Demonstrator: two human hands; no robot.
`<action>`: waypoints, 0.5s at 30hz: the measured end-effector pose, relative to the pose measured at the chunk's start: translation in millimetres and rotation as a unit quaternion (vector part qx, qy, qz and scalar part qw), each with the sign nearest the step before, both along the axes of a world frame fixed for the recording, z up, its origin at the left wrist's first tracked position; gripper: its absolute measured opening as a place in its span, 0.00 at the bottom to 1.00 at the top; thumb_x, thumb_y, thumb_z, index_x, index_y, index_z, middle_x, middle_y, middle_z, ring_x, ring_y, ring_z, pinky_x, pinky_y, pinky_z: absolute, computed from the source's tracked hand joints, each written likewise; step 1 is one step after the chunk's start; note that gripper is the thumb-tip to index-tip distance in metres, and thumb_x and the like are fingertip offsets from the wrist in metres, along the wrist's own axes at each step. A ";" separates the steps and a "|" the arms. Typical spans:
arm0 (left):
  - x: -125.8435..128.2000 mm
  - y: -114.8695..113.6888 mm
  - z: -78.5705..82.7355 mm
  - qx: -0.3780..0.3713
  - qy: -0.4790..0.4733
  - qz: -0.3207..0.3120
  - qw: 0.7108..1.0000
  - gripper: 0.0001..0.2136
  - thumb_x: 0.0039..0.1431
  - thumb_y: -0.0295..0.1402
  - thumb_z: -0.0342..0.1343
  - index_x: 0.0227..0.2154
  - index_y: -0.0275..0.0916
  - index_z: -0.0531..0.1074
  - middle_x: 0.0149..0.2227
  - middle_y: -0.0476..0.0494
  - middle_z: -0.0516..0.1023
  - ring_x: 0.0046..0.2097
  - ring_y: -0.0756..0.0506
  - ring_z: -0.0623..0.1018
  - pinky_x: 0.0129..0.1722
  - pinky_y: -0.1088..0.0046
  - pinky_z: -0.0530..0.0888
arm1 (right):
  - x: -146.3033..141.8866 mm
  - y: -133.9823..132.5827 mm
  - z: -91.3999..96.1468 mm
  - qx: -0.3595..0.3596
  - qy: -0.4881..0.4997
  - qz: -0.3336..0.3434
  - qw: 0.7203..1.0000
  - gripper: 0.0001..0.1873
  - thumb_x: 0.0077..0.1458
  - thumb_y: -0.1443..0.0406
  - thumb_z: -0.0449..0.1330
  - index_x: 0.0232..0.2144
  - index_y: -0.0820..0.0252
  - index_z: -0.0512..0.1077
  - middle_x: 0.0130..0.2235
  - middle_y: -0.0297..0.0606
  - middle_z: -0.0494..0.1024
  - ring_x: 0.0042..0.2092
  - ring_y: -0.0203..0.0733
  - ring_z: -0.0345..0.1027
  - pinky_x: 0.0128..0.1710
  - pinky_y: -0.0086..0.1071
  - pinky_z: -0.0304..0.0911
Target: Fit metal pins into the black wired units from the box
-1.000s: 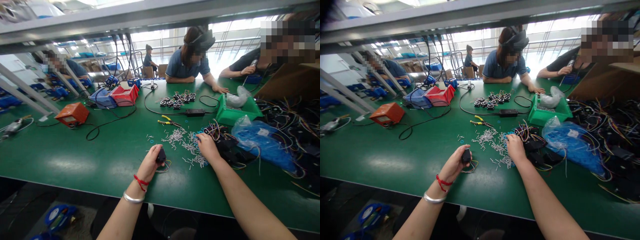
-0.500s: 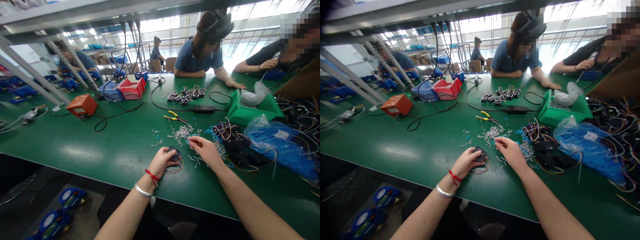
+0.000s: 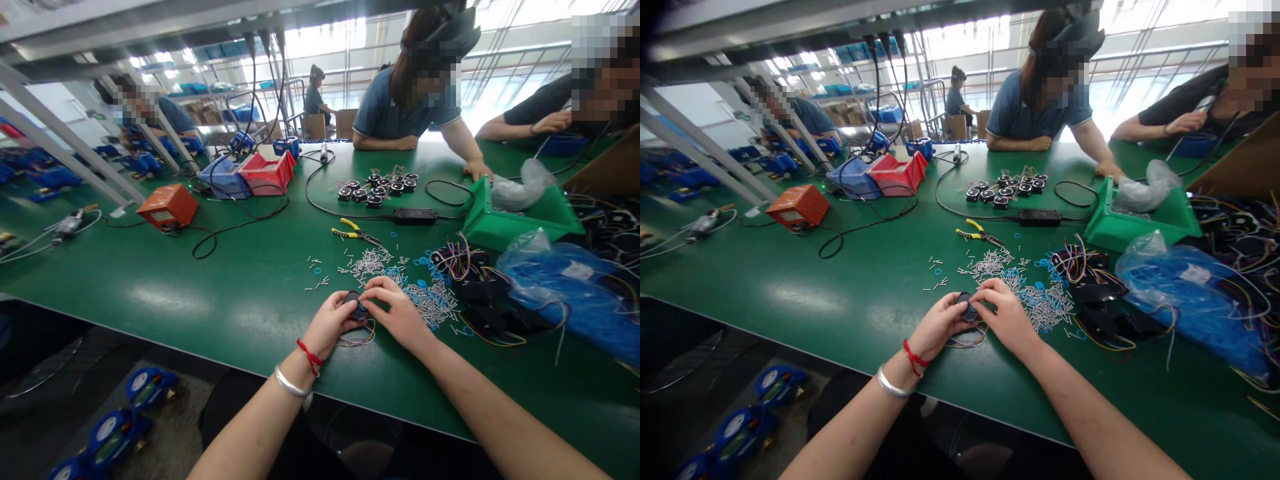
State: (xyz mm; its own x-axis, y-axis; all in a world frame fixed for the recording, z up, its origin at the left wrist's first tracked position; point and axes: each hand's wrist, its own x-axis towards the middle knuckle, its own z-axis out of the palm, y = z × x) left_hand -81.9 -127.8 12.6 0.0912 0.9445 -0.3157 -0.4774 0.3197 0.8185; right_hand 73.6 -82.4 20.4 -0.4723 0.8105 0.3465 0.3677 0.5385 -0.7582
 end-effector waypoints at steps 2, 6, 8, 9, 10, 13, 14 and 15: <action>-0.2 -0.4 0.3 0.008 -0.002 -0.002 1.000 0.11 0.53 0.30 0.55 0.39 0.35 0.64 0.39 0.41 0.71 0.39 0.47 0.75 0.40 0.65 0.74 | -0.8 -0.8 0.1 -0.005 0.016 -0.002 1.000 0.06 0.54 0.67 0.56 0.35 0.55 0.73 0.44 0.38 0.68 0.49 0.42 0.62 0.51 0.40 0.59; 0.2 -0.9 -0.4 0.022 0.003 -0.010 1.000 0.13 0.53 0.31 0.56 0.41 0.35 0.64 0.41 0.41 0.71 0.40 0.46 0.75 0.41 0.65 0.74 | -2.7 -1.2 -4.4 -0.060 0.066 0.017 0.996 0.14 0.54 0.66 0.56 0.45 0.54 0.69 0.52 0.38 0.65 0.54 0.42 0.58 0.52 0.39 0.60; 0.4 -0.9 -0.5 0.028 0.007 -0.014 0.999 0.14 0.52 0.32 0.58 0.41 0.35 0.65 0.42 0.40 0.71 0.41 0.46 0.74 0.41 0.66 0.74 | -2.6 -1.0 -7.1 -0.118 0.096 0.041 0.988 0.16 0.54 0.65 0.56 0.47 0.54 0.67 0.53 0.38 0.65 0.54 0.42 0.59 0.51 0.38 0.61; 0.4 -0.9 -0.4 0.029 0.009 -0.015 0.999 0.15 0.51 0.32 0.59 0.41 0.35 0.65 0.42 0.39 0.71 0.42 0.45 0.74 0.40 0.66 0.74 | -2.1 -1.0 -7.7 -0.155 0.111 0.055 0.980 0.17 0.55 0.64 0.56 0.48 0.53 0.67 0.53 0.38 0.65 0.53 0.42 0.60 0.52 0.38 0.61; 0.1 -0.8 -0.3 0.028 0.013 -0.016 0.999 0.16 0.50 0.33 0.59 0.41 0.35 0.65 0.42 0.39 0.71 0.41 0.45 0.75 0.39 0.67 0.74 | -1.4 -1.1 -7.6 -0.195 0.125 0.070 0.970 0.18 0.55 0.64 0.55 0.49 0.53 0.66 0.54 0.38 0.65 0.54 0.42 0.60 0.53 0.39 0.60; -2.0 -0.2 0.5 0.022 0.018 -0.010 1.000 0.17 0.48 0.34 0.61 0.40 0.34 0.66 0.40 0.39 0.72 0.40 0.44 0.75 0.35 0.70 0.74 | 1.5 -1.6 -3.6 -0.271 0.155 0.104 0.944 0.18 0.59 0.62 0.51 0.52 0.53 0.65 0.54 0.38 0.67 0.55 0.42 0.59 0.58 0.42 0.54; -3.0 0.1 0.8 0.020 0.018 -0.005 1.000 0.17 0.48 0.34 0.61 0.40 0.34 0.66 0.39 0.39 0.72 0.39 0.44 0.75 0.33 0.70 0.74 | 2.2 -1.9 -1.5 -0.272 0.154 0.111 0.944 0.18 0.59 0.61 0.50 0.52 0.53 0.66 0.54 0.37 0.67 0.56 0.42 0.58 0.59 0.43 0.51; -3.9 0.3 1.1 0.020 0.018 0.000 1.000 0.17 0.48 0.34 0.61 0.40 0.34 0.66 0.39 0.39 0.72 0.38 0.45 0.75 0.32 0.71 0.74 | 2.5 -2.3 0.6 -0.263 0.150 0.119 0.946 0.18 0.59 0.61 0.50 0.51 0.53 0.66 0.55 0.37 0.66 0.57 0.43 0.56 0.60 0.44 0.49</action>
State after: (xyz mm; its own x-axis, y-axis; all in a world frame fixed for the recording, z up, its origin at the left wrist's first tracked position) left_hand -85.8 -127.5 13.7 0.0806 0.9566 -0.2799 -0.4474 0.2856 0.8475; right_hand 76.1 -84.7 21.0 -0.6069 0.7915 0.0719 0.0106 0.0985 -0.9951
